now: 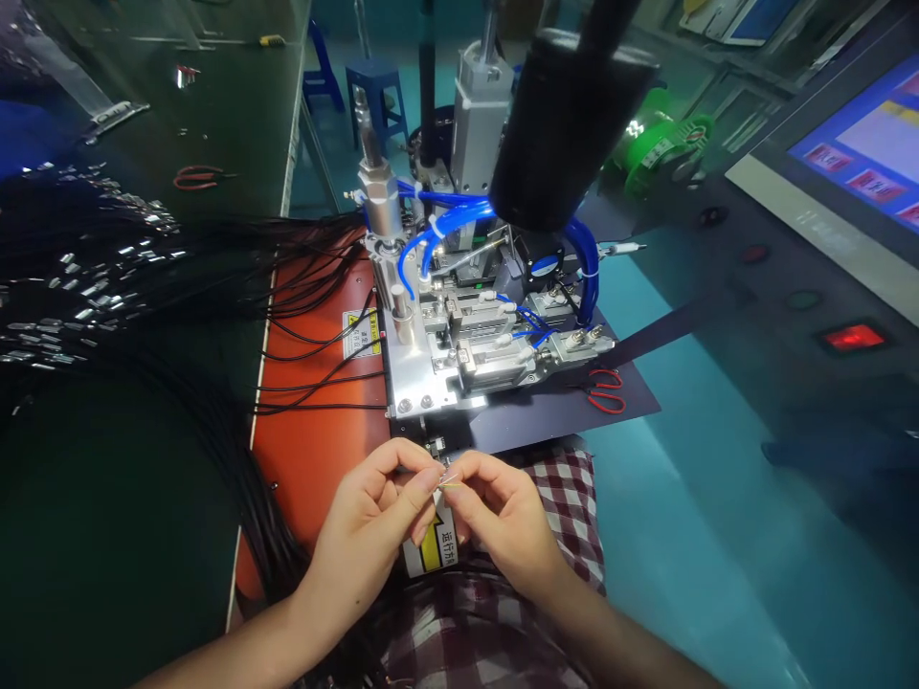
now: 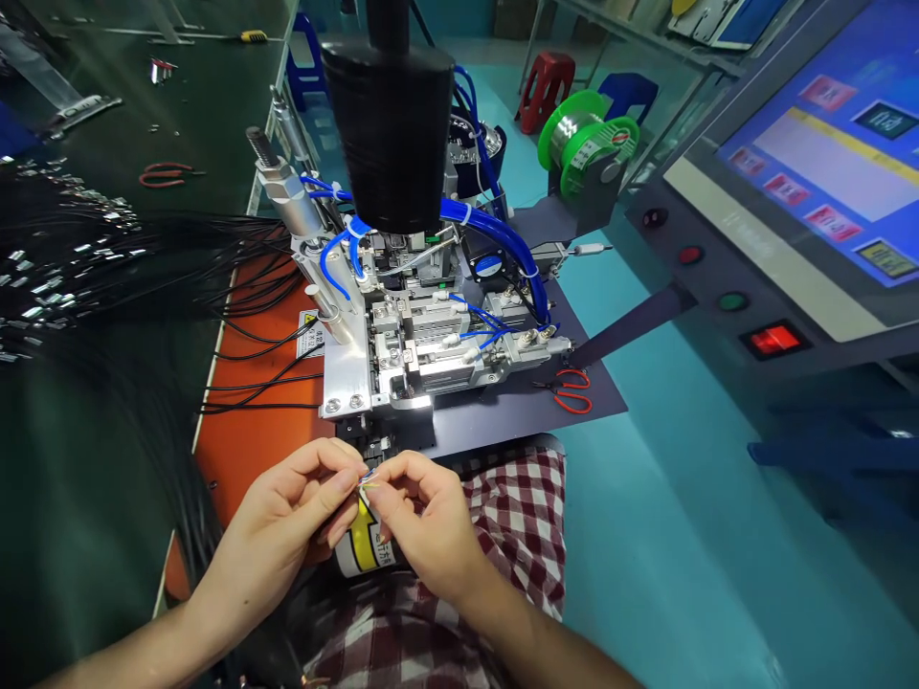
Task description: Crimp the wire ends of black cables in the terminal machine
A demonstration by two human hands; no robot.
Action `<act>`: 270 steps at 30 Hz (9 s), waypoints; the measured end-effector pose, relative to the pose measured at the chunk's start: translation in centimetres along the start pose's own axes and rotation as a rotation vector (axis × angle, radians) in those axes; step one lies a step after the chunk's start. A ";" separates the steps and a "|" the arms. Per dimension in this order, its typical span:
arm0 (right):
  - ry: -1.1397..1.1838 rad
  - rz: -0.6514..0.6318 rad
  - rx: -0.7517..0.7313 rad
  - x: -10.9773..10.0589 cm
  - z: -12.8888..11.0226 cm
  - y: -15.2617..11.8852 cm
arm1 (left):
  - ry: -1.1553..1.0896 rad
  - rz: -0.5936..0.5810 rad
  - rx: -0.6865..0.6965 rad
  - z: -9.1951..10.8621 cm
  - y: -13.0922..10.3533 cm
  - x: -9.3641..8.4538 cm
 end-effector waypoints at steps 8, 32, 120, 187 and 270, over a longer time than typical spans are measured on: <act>-0.124 0.132 -0.148 0.3 0.1 -1.1 | 0.072 0.116 0.154 0.6 0.3 -0.7; -0.398 0.185 -0.511 -1.8 -4.9 -1.7 | 0.173 0.014 -0.112 -0.7 0.1 -1.3; -0.166 0.073 -0.013 -0.9 -0.8 -0.4 | 0.164 0.009 -0.120 -1.8 0.4 -0.9; -0.224 0.005 0.148 -1.8 2.4 4.9 | 1.159 -0.094 1.052 3.3 1.0 -0.5; -0.793 0.101 -0.259 -1.5 -1.3 4.3 | 1.441 -0.164 1.171 2.2 0.4 0.2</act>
Point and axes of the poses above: each hand's wrist, its own y-axis towards the middle knuckle, its own x-axis out of the palm, z = x × y, the point moved 9 cm from there along y, towards the middle knuckle, and after that the axes turned 13 degrees about z, right-handed, at the moved point
